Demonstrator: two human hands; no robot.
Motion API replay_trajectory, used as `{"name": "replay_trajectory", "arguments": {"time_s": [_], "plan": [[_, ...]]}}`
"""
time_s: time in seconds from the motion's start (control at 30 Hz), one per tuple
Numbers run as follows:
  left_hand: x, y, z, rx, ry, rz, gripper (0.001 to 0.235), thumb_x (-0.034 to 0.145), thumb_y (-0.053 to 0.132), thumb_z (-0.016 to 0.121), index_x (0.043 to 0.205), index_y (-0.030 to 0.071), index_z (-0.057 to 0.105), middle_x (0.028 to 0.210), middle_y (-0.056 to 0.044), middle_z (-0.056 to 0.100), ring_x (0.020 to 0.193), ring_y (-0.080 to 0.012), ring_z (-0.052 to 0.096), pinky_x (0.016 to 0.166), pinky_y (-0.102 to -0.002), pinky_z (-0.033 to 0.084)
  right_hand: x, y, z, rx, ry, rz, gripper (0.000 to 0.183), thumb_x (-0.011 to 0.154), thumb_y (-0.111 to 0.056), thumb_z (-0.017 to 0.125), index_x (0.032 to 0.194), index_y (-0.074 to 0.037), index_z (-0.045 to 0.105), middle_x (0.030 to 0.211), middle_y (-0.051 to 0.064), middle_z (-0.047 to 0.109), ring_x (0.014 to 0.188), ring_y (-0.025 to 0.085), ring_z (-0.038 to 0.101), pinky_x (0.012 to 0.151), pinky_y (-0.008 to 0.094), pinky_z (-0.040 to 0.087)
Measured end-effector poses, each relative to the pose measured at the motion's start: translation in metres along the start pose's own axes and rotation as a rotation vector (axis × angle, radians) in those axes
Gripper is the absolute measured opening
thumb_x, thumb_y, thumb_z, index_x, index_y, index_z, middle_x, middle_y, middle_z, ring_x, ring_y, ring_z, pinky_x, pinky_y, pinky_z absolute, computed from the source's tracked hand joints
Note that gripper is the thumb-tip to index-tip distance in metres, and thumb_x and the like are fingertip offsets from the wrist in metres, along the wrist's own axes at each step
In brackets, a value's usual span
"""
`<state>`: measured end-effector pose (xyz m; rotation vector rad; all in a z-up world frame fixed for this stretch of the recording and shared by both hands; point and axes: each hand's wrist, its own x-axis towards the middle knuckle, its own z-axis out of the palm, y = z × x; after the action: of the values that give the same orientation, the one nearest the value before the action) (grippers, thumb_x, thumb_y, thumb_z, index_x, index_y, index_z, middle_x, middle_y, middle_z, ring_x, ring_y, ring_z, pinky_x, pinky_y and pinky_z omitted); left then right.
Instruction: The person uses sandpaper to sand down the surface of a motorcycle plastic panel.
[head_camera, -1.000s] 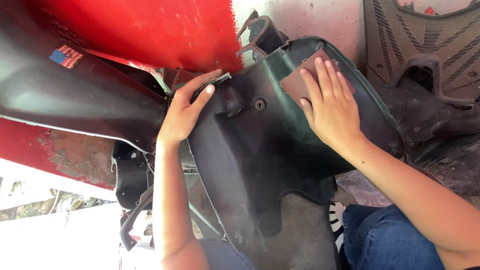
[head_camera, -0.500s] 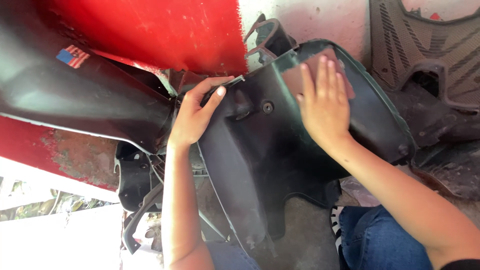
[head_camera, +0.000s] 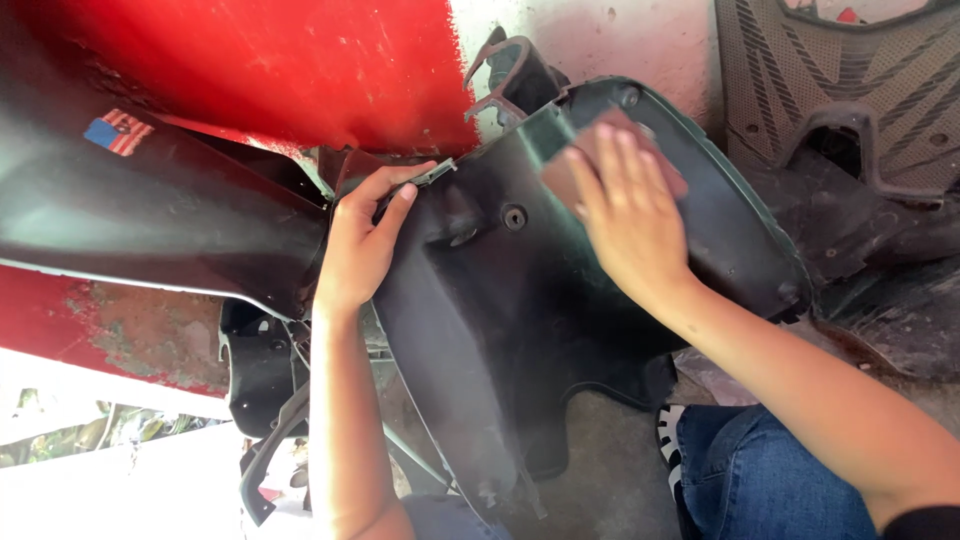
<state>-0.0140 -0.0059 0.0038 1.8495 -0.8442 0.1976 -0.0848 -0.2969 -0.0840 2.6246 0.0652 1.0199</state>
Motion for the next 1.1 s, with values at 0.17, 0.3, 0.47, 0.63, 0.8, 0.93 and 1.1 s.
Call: {"name": "replay_trajectory", "arguments": {"time_s": [0.17,0.3,0.47,0.63,0.8,0.93,1.1], "plan": [[-0.001,-0.001,-0.003,0.002,-0.012,-0.008,0.027,0.104,0.009,0.059,0.129,0.001,0.068,0.121,-0.008,0.074,0.115,-0.0143,0.065,0.106,-0.028,0.046,0.019,-0.007,0.000,0.073,0.080,-0.039,0.063,0.105,-0.034,0.064,0.160,-0.010,0.045,0.163,0.023,0.040,0.152,0.036,0.041,0.126,0.045,0.032],[-0.001,-0.007,-0.006,0.031,-0.003,0.011,0.026,0.106,0.009,0.057,0.129,0.002,0.068,0.120,-0.007,0.074,0.116,-0.0129,0.064,0.107,-0.028,0.045,-0.001,0.009,-0.019,0.101,-0.003,-0.011,0.067,0.101,-0.034,0.063,0.160,-0.009,0.042,0.163,0.024,0.039,0.150,0.036,0.040,0.124,0.044,0.031],[0.000,-0.009,-0.004,-0.030,0.004,-0.015,0.027,0.107,0.009,0.055,0.129,0.001,0.068,0.121,-0.007,0.073,0.118,-0.0124,0.063,0.109,-0.027,0.043,-0.007,0.014,-0.015,0.345,-0.081,0.201,0.073,0.097,-0.026,0.061,0.159,0.004,0.034,0.164,0.027,0.035,0.154,0.039,0.034,0.126,0.049,0.026],[0.001,-0.014,-0.005,-0.057,0.003,-0.056,0.028,0.109,0.009,0.052,0.130,0.000,0.068,0.122,-0.006,0.073,0.118,-0.0115,0.062,0.109,-0.026,0.042,0.018,-0.009,0.000,0.219,-0.026,0.143,0.078,0.093,-0.026,0.063,0.159,0.004,0.035,0.165,0.027,0.031,0.154,0.040,0.031,0.126,0.052,0.023],[0.001,-0.006,-0.003,-0.029,-0.009,-0.048,0.028,0.109,0.010,0.052,0.131,0.000,0.067,0.121,-0.006,0.072,0.118,-0.0111,0.061,0.110,-0.026,0.041,0.007,-0.001,-0.018,0.285,-0.028,0.118,0.077,0.092,-0.025,0.063,0.160,0.002,0.035,0.165,0.027,0.031,0.154,0.041,0.031,0.126,0.052,0.023],[0.003,-0.006,-0.003,-0.028,-0.010,-0.060,0.029,0.109,0.010,0.051,0.131,0.001,0.067,0.120,-0.006,0.072,0.117,-0.0108,0.060,0.109,-0.026,0.041,-0.005,0.012,-0.026,0.353,-0.046,0.237,0.076,0.092,-0.022,0.063,0.159,0.003,0.037,0.164,0.030,0.033,0.154,0.043,0.032,0.126,0.052,0.025],[0.003,-0.012,-0.003,-0.081,-0.033,-0.058,0.028,0.110,0.010,0.050,0.130,0.000,0.066,0.122,-0.005,0.071,0.118,-0.0102,0.059,0.110,-0.026,0.041,-0.007,0.009,-0.015,0.289,0.003,0.152,0.076,0.094,-0.030,0.066,0.157,0.003,0.039,0.161,0.029,0.037,0.151,0.042,0.034,0.125,0.052,0.026]]}}
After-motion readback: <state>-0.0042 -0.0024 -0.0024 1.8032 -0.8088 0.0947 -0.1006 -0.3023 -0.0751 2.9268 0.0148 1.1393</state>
